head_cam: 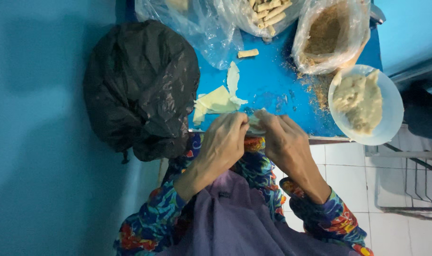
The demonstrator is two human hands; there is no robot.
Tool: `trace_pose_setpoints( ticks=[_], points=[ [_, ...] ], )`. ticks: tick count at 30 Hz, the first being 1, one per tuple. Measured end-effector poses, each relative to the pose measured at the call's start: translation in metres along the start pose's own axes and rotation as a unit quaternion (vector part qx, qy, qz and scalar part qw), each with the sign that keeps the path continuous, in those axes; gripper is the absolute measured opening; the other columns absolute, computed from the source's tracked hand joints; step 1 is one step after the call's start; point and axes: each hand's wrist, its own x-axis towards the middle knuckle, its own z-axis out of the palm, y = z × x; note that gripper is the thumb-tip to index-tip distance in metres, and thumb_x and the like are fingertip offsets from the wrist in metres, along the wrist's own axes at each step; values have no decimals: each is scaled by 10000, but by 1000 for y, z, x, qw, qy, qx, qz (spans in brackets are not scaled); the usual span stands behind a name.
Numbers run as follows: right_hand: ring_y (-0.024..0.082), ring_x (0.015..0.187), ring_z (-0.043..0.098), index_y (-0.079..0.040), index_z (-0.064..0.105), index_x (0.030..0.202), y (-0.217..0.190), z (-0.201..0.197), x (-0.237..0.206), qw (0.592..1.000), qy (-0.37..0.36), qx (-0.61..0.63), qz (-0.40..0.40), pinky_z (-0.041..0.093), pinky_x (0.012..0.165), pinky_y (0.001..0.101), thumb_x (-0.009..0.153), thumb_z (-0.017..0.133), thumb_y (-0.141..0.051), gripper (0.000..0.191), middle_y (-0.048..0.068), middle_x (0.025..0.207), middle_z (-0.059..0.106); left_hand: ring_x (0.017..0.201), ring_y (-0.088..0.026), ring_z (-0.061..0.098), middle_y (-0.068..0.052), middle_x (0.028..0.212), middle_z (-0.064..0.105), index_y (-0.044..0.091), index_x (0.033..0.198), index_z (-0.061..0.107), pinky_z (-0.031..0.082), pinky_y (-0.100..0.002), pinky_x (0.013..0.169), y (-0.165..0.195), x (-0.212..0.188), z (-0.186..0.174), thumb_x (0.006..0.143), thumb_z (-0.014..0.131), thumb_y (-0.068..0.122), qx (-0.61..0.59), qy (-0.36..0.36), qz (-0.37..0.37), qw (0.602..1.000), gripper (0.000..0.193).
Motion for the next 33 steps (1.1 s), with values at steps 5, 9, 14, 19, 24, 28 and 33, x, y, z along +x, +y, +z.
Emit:
trace_pose_setpoints(
  ticks=[5,9,14,19,24,28,33],
  points=[
    [351,850,676,-67,605,1312,1,-2,0,999,-14,31,38,533,723,447,903,650,69,433,150,944,701,959,-386,645,-169,993,677,27,1087,574,499,-486,834,2,-3,-2,987,624,39,-21,-16,-2,1000,113],
    [358,950,698,-84,600,1313,6,-15,-13,996,8,53,70,554,770,426,976,641,33,360,174,1083,708,986,-365,664,-160,1032,705,38,1105,609,522,-466,867,3,-4,-3,995,619,23,-37,-12,9,999,111],
    [358,999,691,-64,605,1293,16,-16,-25,992,-8,69,105,560,802,422,918,699,13,395,182,1135,698,1010,-352,670,-151,1058,717,36,1139,625,525,-470,888,4,-5,1,957,617,-5,-29,-13,40,999,187],
    [328,952,681,-53,616,1262,17,-6,-27,995,11,61,82,551,762,404,897,734,14,390,155,1115,705,1010,-347,669,-156,1061,707,26,1175,628,542,-447,873,-1,-4,4,942,627,-31,-27,-17,55,998,240],
    [340,918,651,-32,620,1233,18,-1,-24,1000,15,10,25,520,779,436,857,755,12,402,144,1051,693,1009,-342,671,-152,1066,705,18,1186,629,546,-438,876,-7,-2,8,887,631,-47,18,-18,71,997,306],
    [327,910,645,-32,606,1195,20,2,-23,999,17,-34,-8,498,783,427,878,724,38,346,132,1034,693,1010,-327,665,-139,1077,700,19,1189,628,544,-426,882,-8,-1,8,918,667,1,16,-33,68,997,274],
    [308,871,637,-43,597,1182,22,2,-23,996,-4,-88,-32,487,757,422,860,663,88,354,124,974,678,1039,-314,662,-115,1109,697,30,1175,634,542,-410,884,-8,0,6,921,718,81,15,-47,57,997,273]
  ],
)
